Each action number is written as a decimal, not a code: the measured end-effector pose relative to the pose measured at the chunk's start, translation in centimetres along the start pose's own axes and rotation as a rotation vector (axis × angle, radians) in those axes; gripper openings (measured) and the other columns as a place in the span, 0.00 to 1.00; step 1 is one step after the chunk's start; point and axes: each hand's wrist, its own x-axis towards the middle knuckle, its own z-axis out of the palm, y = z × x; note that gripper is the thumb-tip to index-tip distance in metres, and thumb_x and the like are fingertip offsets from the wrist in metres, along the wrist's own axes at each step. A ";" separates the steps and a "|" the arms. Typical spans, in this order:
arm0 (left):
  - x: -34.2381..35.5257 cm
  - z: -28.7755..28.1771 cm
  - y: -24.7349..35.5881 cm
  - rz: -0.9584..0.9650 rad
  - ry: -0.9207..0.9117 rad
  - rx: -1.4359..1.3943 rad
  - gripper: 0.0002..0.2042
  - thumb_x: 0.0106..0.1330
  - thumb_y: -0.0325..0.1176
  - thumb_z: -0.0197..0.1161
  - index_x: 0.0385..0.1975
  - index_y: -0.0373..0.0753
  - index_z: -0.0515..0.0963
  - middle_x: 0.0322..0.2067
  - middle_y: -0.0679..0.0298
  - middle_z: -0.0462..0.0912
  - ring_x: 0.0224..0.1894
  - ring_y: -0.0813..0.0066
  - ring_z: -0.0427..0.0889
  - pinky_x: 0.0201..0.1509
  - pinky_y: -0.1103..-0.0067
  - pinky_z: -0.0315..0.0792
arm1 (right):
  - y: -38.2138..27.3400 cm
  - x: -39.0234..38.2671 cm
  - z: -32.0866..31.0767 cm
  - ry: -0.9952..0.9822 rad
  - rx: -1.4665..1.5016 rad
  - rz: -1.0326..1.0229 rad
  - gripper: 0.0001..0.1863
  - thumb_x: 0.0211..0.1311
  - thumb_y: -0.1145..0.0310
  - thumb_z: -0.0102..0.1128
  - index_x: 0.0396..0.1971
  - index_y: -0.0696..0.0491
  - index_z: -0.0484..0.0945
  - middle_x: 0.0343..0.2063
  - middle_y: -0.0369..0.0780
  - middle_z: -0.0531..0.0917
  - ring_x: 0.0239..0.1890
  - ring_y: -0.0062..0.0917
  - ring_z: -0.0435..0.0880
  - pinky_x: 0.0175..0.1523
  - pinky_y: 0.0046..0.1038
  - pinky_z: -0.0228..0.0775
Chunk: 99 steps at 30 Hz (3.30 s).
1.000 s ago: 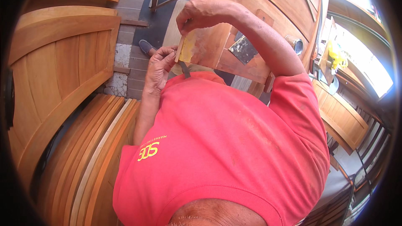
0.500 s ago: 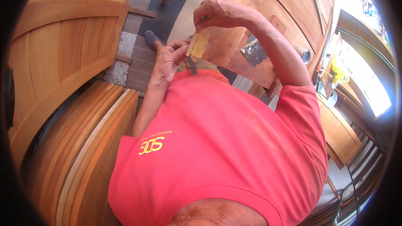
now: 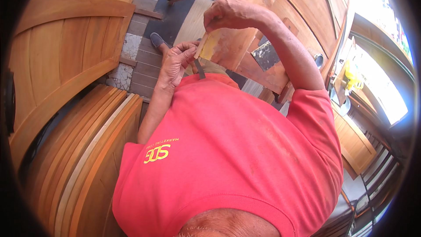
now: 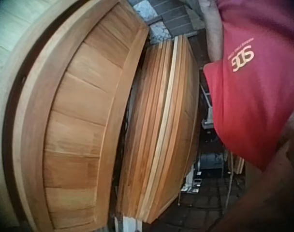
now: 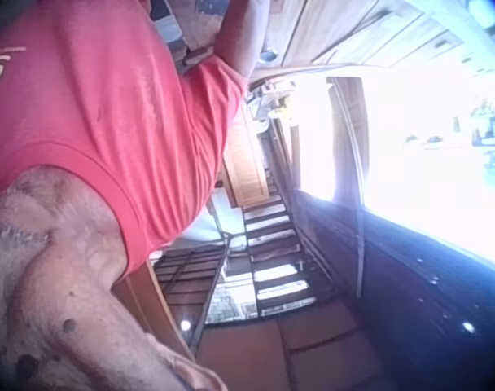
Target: Patching a hole in a wooden door panel using wood filler and sanding it smooth.
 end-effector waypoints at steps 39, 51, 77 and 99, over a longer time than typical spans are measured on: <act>3.9 3.7 0.6 0.201 0.069 -0.021 0.06 0.71 0.24 0.70 0.45 0.34 0.85 0.40 0.63 0.90 0.41 0.78 0.88 0.50 0.83 0.83 | -0.9 0.4 -0.8 -0.002 -0.023 -0.032 0.06 0.61 0.67 0.76 0.36 0.50 0.89 0.35 0.34 0.88 0.44 0.32 0.83 0.56 0.36 0.73; 4.1 3.7 0.3 0.192 0.093 -0.035 0.06 0.72 0.24 0.69 0.46 0.34 0.84 0.40 0.62 0.90 0.41 0.78 0.89 0.48 0.83 0.85 | -0.6 0.3 -0.7 0.000 -0.016 -0.023 0.07 0.60 0.68 0.76 0.37 0.50 0.89 0.36 0.33 0.89 0.45 0.32 0.84 0.56 0.36 0.73; 3.5 4.9 0.8 0.260 0.166 0.040 0.06 0.70 0.22 0.71 0.44 0.31 0.85 0.38 0.66 0.88 0.40 0.82 0.85 0.48 0.85 0.80 | -1.4 1.4 -1.2 -0.179 -0.141 0.066 0.15 0.60 0.57 0.74 0.42 0.49 0.90 0.43 0.37 0.87 0.53 0.34 0.81 0.64 0.38 0.68; 10.4 15.4 3.0 1.116 -0.212 1.444 0.07 0.59 0.20 0.71 0.35 0.39 0.87 0.35 0.59 0.87 0.41 0.57 0.86 0.49 0.66 0.79 | 5.4 -11.6 1.4 0.717 -0.288 0.005 0.13 0.56 0.64 0.76 0.42 0.43 0.89 0.47 0.32 0.85 0.59 0.32 0.77 0.80 0.48 0.50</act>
